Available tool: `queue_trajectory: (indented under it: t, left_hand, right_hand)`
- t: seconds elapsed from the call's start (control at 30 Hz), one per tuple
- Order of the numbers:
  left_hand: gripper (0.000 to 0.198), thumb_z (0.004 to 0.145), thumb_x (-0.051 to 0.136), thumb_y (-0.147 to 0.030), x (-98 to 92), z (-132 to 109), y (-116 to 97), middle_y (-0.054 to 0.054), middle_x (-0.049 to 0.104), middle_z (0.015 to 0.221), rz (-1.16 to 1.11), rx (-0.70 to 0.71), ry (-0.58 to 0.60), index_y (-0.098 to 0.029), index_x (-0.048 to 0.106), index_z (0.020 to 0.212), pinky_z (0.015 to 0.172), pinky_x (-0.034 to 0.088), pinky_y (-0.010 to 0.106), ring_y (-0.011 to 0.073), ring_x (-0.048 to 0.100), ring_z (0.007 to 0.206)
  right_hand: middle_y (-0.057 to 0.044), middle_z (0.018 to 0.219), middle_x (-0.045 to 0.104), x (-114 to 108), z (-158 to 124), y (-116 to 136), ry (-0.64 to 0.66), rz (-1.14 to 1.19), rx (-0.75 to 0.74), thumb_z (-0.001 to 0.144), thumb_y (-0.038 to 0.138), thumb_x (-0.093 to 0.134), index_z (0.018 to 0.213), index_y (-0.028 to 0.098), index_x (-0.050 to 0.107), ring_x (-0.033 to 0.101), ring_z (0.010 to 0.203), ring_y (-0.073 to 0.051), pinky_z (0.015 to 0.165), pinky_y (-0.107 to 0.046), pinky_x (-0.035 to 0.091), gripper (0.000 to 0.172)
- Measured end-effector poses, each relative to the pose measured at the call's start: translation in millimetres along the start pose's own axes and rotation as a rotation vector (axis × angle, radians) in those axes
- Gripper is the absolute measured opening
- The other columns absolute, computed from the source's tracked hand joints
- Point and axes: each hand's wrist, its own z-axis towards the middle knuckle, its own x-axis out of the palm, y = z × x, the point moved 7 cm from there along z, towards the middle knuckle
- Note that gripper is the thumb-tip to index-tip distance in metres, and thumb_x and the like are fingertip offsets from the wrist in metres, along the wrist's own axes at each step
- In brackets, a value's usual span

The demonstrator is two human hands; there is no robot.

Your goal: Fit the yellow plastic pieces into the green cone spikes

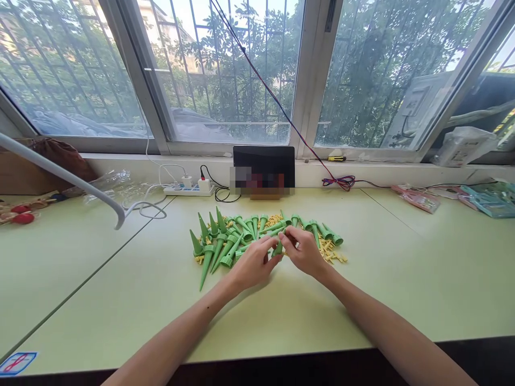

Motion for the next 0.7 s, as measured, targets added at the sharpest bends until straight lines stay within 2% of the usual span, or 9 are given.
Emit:
queue_trajectory:
  t: [0.1, 0.2, 0.3, 0.37, 0.43, 0.53, 0.7]
  left_hand:
    - [0.006, 0.092, 0.051, -0.024, -0.9, 0, 0, 0.000, 0.054, 0.083, 0.010, 0.015, -0.013, -0.020, 0.056, 0.093, 0.058, 0.041, 0.024, 0.0109, 0.050, 0.060]
    - [0.006, 0.091, 0.053, -0.024, -11.3, 3, 6, 0.000, 0.054, 0.081, 0.055, 0.000, -0.076, -0.020, 0.056, 0.088, 0.057, 0.041, 0.024, 0.0104, 0.050, 0.058]
    - [0.007, 0.090, 0.055, -0.025, -37.5, 5, 19, 0.000, 0.055, 0.086, 0.138, -0.077, -0.234, -0.020, 0.053, 0.088, 0.059, 0.042, 0.025, 0.0100, 0.051, 0.057]
    - [0.010, 0.092, 0.053, -0.028, -61.3, 4, 30, 0.001, 0.055, 0.086, 0.240, -0.160, -0.397, -0.020, 0.051, 0.087, 0.059, 0.043, 0.025, 0.0124, 0.055, 0.062]
    - [0.011, 0.093, 0.051, -0.028, -78.8, 2, 41, 0.003, 0.056, 0.087, 0.383, -0.272, -0.483, -0.020, 0.050, 0.087, 0.058, 0.042, 0.027, 0.0154, 0.058, 0.065]
    - [0.009, 0.094, 0.048, -0.029, -90.9, -2, 55, 0.007, 0.059, 0.094, 0.591, -0.462, -0.491, -0.020, 0.051, 0.094, 0.056, 0.040, 0.029, 0.0222, 0.062, 0.075]
    - [0.016, 0.095, 0.044, -0.030, -86.5, -6, 70, 0.011, 0.059, 0.102, 0.705, -0.625, -0.390, -0.018, 0.051, 0.105, 0.055, 0.041, 0.031, 0.0273, 0.064, 0.083]
  right_hand:
    - [0.004, 0.058, 0.040, 2, -1, 4, 0.013, 0.006, -0.022, 0.095, 0.030, 0.049, 0.067, 0.020, 0.043, 0.036, 0.053, -0.011, 0.052, -0.024, 0.030, 0.030]
    - [0.004, 0.062, 0.045, 1, -1, 4, -0.015, 0.061, 0.003, 0.095, 0.031, 0.050, 0.086, 0.019, 0.054, 0.041, 0.054, -0.011, 0.054, -0.024, 0.034, 0.015]
    - [0.005, 0.064, 0.045, -3, 0, 0, -0.060, 0.110, 0.061, 0.096, 0.031, 0.049, 0.102, 0.019, 0.054, 0.042, 0.052, -0.011, 0.051, -0.023, 0.033, 0.014]
    - [0.005, 0.063, 0.044, -2, 0, -1, -0.057, 0.118, 0.077, 0.097, 0.032, 0.047, 0.100, 0.019, 0.053, 0.040, 0.052, -0.011, 0.050, -0.023, 0.031, 0.014]
    - [0.005, 0.062, 0.043, 0, 0, -1, -0.037, 0.124, 0.076, 0.098, 0.032, 0.047, 0.097, 0.019, 0.054, 0.039, 0.052, -0.011, 0.050, -0.024, 0.030, 0.014]
    - [0.005, 0.061, 0.042, 5, 0, -1, -0.007, 0.129, 0.059, 0.098, 0.032, 0.046, 0.094, 0.019, 0.054, 0.038, 0.051, -0.011, 0.051, -0.024, 0.030, 0.015]
    - [0.005, 0.061, 0.041, 9, -1, -3, 0.024, 0.121, 0.063, 0.099, 0.034, 0.044, 0.091, 0.020, 0.054, 0.036, 0.051, -0.011, 0.050, -0.025, 0.028, 0.019]
